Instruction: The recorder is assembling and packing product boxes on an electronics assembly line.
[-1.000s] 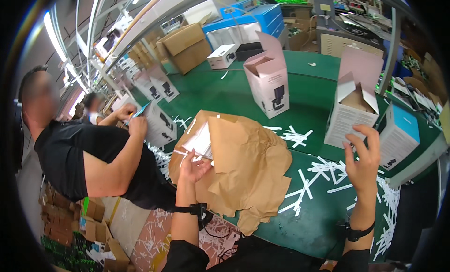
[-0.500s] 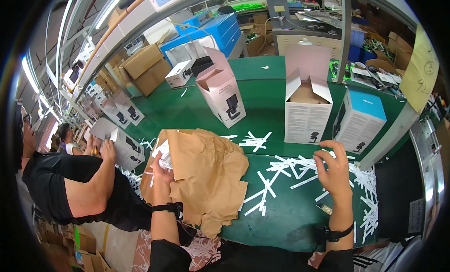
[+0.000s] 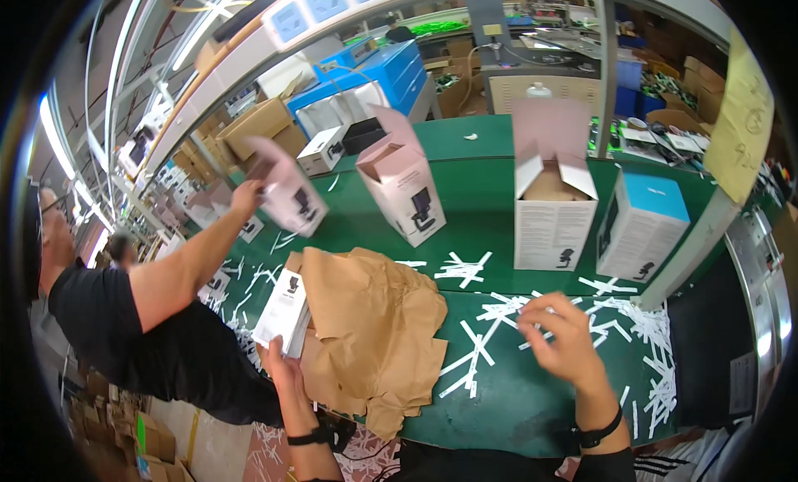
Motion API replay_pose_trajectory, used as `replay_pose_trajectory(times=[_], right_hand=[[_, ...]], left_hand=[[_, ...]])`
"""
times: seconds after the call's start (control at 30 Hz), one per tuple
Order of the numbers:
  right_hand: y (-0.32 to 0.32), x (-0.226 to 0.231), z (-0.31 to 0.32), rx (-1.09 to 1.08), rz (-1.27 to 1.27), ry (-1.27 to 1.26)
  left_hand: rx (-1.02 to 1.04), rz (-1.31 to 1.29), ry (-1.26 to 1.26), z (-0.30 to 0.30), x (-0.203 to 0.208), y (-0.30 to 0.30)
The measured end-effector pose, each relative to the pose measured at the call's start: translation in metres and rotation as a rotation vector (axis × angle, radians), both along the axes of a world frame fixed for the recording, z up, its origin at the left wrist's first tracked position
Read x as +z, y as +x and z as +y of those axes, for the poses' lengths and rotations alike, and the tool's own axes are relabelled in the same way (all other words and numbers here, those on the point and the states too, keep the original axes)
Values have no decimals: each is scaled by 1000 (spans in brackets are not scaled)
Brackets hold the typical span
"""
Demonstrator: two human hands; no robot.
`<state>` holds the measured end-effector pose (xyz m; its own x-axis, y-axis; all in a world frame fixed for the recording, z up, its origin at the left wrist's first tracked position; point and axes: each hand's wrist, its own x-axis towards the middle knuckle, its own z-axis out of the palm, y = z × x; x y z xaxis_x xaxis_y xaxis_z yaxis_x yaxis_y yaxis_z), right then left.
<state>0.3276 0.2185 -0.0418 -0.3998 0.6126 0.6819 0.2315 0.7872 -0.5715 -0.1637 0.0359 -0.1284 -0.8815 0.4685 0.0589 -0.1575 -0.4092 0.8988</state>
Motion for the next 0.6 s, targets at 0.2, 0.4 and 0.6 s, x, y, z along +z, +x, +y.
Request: replay_pose_trajectory(times=[0.2,0.4,0.6], right_hand=[[-116,46,-67,654,87,-312],[-173,76,-110,459,69,91],[-148,45,-111,-50,-46,-184]], left_hand=[[188,138,63,-68,63,73],[-36,336,116,-30,75,169],[-237,442,-44,-4,30,222]])
